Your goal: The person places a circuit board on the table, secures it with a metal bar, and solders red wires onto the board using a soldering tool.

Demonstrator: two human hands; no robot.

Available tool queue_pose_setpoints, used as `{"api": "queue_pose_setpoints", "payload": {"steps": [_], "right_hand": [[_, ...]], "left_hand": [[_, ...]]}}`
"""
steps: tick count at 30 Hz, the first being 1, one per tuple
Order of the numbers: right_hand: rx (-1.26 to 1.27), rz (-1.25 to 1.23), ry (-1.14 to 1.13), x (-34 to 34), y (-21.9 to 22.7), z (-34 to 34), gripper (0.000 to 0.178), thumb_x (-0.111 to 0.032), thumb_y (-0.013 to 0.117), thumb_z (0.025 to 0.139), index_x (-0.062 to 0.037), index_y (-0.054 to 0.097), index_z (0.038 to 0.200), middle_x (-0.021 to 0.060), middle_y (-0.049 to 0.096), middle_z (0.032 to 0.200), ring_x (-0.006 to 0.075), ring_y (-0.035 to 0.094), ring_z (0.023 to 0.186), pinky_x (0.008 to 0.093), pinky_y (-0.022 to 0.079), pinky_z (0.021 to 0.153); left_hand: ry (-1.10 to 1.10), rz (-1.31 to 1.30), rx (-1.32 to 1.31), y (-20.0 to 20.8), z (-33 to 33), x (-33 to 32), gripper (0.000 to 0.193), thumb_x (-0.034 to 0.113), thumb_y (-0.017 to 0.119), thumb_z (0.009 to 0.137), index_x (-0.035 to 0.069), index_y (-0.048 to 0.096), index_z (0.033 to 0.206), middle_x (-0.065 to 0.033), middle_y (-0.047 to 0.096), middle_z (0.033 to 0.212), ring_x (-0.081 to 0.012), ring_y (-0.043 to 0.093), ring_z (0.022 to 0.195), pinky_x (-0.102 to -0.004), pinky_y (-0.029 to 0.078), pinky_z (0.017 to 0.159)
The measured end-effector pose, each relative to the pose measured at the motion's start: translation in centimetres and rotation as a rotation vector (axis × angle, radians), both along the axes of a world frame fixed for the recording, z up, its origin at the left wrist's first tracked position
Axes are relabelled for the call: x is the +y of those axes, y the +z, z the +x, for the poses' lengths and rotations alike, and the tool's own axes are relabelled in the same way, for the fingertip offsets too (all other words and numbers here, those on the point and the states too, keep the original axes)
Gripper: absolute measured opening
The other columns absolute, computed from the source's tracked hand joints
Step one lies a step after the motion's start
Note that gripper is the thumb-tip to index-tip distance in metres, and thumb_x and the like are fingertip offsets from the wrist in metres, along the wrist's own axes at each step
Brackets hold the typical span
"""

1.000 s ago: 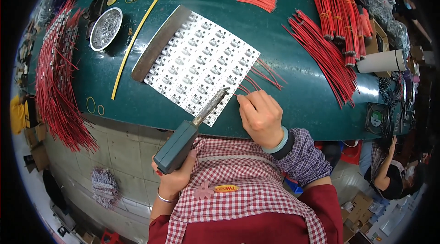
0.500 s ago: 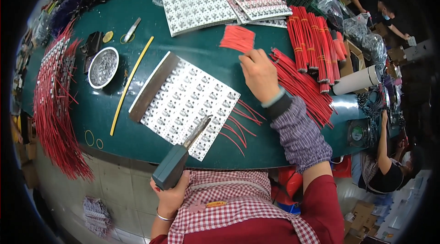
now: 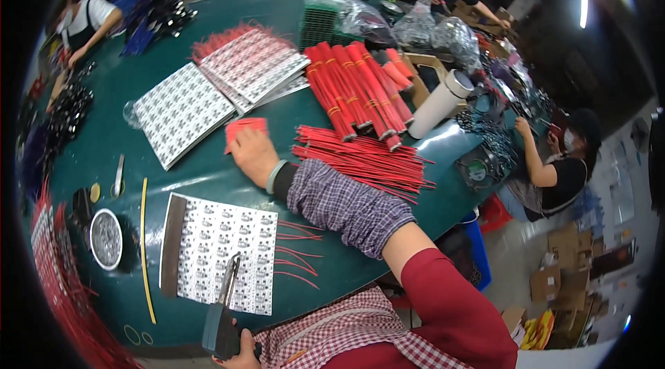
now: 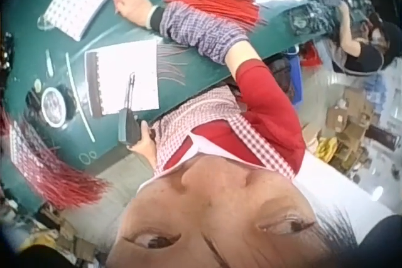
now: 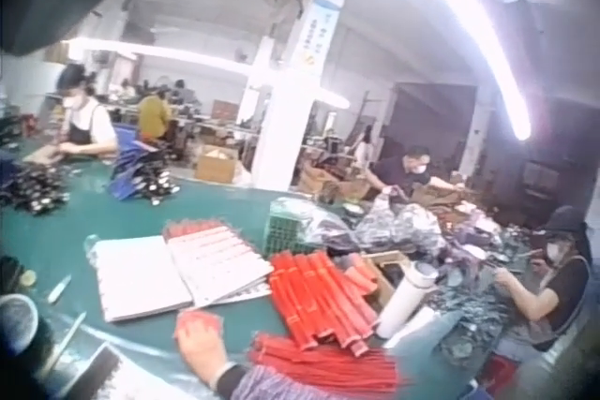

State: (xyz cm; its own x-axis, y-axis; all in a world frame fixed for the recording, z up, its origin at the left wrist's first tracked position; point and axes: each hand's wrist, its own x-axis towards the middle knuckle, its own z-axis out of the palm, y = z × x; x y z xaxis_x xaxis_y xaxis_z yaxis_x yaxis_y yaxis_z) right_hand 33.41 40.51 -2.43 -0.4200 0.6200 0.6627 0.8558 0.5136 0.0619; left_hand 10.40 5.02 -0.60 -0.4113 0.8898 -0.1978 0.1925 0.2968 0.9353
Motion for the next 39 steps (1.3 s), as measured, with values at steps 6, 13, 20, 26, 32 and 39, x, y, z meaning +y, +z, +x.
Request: {"api": "queue_pose_setpoints", "payload": {"steps": [6, 13, 20, 26, 32, 39], "right_hand": [[0.067, -0.103, 0.01, -0.1, 0.5, 0.6, 0.01, -0.009, 0.059, 0.079, -0.0037, 0.06, 0.087, 0.0119, 0.054, 0.089, 0.0272, 0.056, 0.09, 0.0365, 0.05, 0.079], [0.018, -0.127, 0.011, -0.3, 1.2, 0.4, 0.012, -0.006, 0.059, 0.078, -0.0041, 0.059, 0.089, 0.0109, 0.053, 0.091, 0.0267, 0.056, 0.092, 0.0353, 0.051, 0.078], [0.117, -0.217, 0.083, -0.7, 1.7, 0.6, 0.009, -0.009, 0.061, 0.08, -0.0056, 0.061, 0.088, 0.0111, 0.057, 0.095, 0.0286, 0.058, 0.094, 0.0403, 0.051, 0.078], [0.153, -0.214, 0.152, -1.7, 3.1, 1.1, 0.005, -0.008, 0.061, 0.081, -0.0052, 0.061, 0.085, 0.0129, 0.055, 0.094, 0.0287, 0.058, 0.093, 0.0396, 0.052, 0.076], [0.005, -0.289, 0.099, -4.3, 4.8, 2.0, 0.012, -0.004, 0.06, 0.08, -0.0048, 0.063, 0.091, 0.0131, 0.053, 0.097, 0.0283, 0.057, 0.096, 0.0393, 0.054, 0.076], [-0.228, -0.433, 0.078, -5.7, 8.3, 2.4, 0.017, -0.01, 0.059, 0.086, -0.0072, 0.062, 0.103, 0.0114, 0.062, 0.093, 0.0287, 0.067, 0.09, 0.0399, 0.055, 0.071]], "left_hand": [[0.13, 0.07, -0.159, 1.4, 1.3, 0.8, 0.015, 0.003, 0.078, 0.083, -0.002, 0.066, 0.089, -0.0037, 0.061, 0.067, -0.0115, 0.053, 0.052, -0.0283, 0.044, 0.048], [0.079, 0.155, -0.115, 0.3, 0.2, 0.2, 0.023, -0.001, 0.074, 0.084, -0.004, 0.068, 0.107, -0.0026, 0.061, 0.072, -0.009, 0.051, 0.053, -0.0254, 0.043, 0.048], [0.131, 0.168, -0.15, 1.0, 0.6, -0.3, 0.028, -0.003, 0.075, 0.082, -0.004, 0.069, 0.109, -0.0029, 0.064, 0.08, -0.0082, 0.051, 0.056, -0.0244, 0.043, 0.05], [0.117, 0.124, -0.216, 3.4, 1.5, -0.2, 0.029, -0.004, 0.076, 0.081, -0.003, 0.069, 0.109, -0.0041, 0.066, 0.086, -0.0087, 0.053, 0.058, -0.0246, 0.044, 0.05], [0.087, 0.181, -0.203, 0.5, 0.5, -0.7, 0.03, -0.005, 0.077, 0.079, -0.005, 0.069, 0.108, -0.0047, 0.067, 0.088, -0.0083, 0.055, 0.06, -0.024, 0.045, 0.052], [0.147, 0.137, -0.295, 2.0, 1.2, -0.3, 0.041, -0.009, 0.071, 0.079, -0.005, 0.057, 0.118, -0.0136, 0.066, 0.105, -0.0129, 0.056, 0.061, -0.0267, 0.045, 0.05]]}}
